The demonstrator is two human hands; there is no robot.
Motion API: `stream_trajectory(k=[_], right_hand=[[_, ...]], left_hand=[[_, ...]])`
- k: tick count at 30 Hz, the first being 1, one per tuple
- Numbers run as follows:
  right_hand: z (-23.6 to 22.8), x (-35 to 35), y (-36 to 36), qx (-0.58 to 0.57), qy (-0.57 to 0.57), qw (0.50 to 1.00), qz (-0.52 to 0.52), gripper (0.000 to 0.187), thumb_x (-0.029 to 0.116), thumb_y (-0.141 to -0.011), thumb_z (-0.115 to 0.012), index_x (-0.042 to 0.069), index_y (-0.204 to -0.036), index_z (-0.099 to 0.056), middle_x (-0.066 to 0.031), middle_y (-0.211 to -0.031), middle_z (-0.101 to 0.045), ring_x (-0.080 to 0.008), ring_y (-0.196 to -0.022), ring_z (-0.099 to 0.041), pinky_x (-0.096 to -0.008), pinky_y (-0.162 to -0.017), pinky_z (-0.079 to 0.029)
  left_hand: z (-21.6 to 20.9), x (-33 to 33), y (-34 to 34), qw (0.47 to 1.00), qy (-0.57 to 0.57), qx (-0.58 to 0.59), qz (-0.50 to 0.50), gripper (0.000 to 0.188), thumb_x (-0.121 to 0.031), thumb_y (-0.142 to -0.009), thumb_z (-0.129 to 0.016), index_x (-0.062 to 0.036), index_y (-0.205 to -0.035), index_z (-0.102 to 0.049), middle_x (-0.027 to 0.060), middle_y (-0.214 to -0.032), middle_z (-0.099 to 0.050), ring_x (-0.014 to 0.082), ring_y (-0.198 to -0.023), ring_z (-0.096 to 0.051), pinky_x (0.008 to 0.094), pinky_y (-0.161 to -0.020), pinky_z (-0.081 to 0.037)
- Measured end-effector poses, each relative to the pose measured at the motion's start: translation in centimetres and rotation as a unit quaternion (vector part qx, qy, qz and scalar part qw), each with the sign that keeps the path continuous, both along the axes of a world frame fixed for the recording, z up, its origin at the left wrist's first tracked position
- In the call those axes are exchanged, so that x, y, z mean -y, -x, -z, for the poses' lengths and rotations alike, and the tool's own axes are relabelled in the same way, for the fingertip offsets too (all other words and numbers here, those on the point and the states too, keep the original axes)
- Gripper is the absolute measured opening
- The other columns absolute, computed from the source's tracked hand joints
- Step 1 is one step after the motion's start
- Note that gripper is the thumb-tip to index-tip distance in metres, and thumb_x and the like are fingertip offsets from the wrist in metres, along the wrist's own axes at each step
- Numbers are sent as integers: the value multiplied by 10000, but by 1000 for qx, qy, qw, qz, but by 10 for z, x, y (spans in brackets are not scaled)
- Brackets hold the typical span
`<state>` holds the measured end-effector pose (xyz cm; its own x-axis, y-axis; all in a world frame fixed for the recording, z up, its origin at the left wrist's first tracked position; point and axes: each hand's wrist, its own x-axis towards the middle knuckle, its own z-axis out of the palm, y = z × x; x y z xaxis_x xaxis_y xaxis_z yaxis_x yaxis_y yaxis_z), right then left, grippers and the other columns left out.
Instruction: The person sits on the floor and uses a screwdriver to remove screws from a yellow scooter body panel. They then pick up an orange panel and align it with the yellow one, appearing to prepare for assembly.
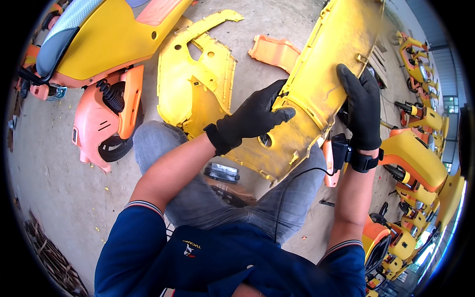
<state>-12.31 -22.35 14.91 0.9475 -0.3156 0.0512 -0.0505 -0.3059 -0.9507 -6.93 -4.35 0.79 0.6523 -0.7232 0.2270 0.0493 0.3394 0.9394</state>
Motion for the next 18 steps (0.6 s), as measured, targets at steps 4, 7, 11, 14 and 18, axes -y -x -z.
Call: stream_trajectory(k=[4, 7, 11, 14, 18], right_hand=[[1, 0, 1, 8, 38, 999, -17, 265, 193, -942, -607, -33, -1081, -618, -63, -961, -650, -112, -799, -634, -260, -698, -515], [-2, -6, 0, -12, 3, 1000, -3, 265, 192, -947, -598, -29, -1092, -610, -59, -964, -651, -105, -810, -627, -259, -706, -509], [-3, -10, 2, -5, 10, 1000, -6, 268, 189, -952, -588, -26, -1113, -596, -52, -974, -655, -94, -812, -618, -256, -705, -506], [-3, -11, 4, -2, 28, 1000, -4, 269, 184, -954, -584, -23, -1125, -591, -47, -980, -655, -90, -814, -614, -254, -703, -505], [-4, -18, 9, -7, 38, 999, 24, 270, 179, -953, -581, -16, -1139, -586, -40, -980, -653, -90, -813, -612, -250, -706, -500]], left_hand=[[-8, -3, 0, 999, -11, -36, 25, 514, -113, -889, -653, -11, -1343, -436, 57, -1122, -619, 80, -918, -563, 257, -785, -479], [-15, -5, 0, 998, -16, -57, 24, 506, -127, -878, -664, -29, -1325, -448, 25, -1053, -621, 50, -810, -544, 231, -698, -473], [-17, -6, -1, 996, -26, -79, 30, 514, -122, -856, -677, -35, -1316, -465, 15, -1017, -630, 50, -785, -546, 229, -681, -471], [-18, -3, -6, 993, -24, -94, 63, 505, -131, -856, -683, -36, -1312, -488, 11, -1016, -639, 51, -792, -556, 225, -686, -472], [-15, -3, -8, 991, -4, -104, 82, 493, -124, -861, -677, -33, -1314, -506, 18, -1047, -648, 61, -824, -576, 229, -708, -479]])
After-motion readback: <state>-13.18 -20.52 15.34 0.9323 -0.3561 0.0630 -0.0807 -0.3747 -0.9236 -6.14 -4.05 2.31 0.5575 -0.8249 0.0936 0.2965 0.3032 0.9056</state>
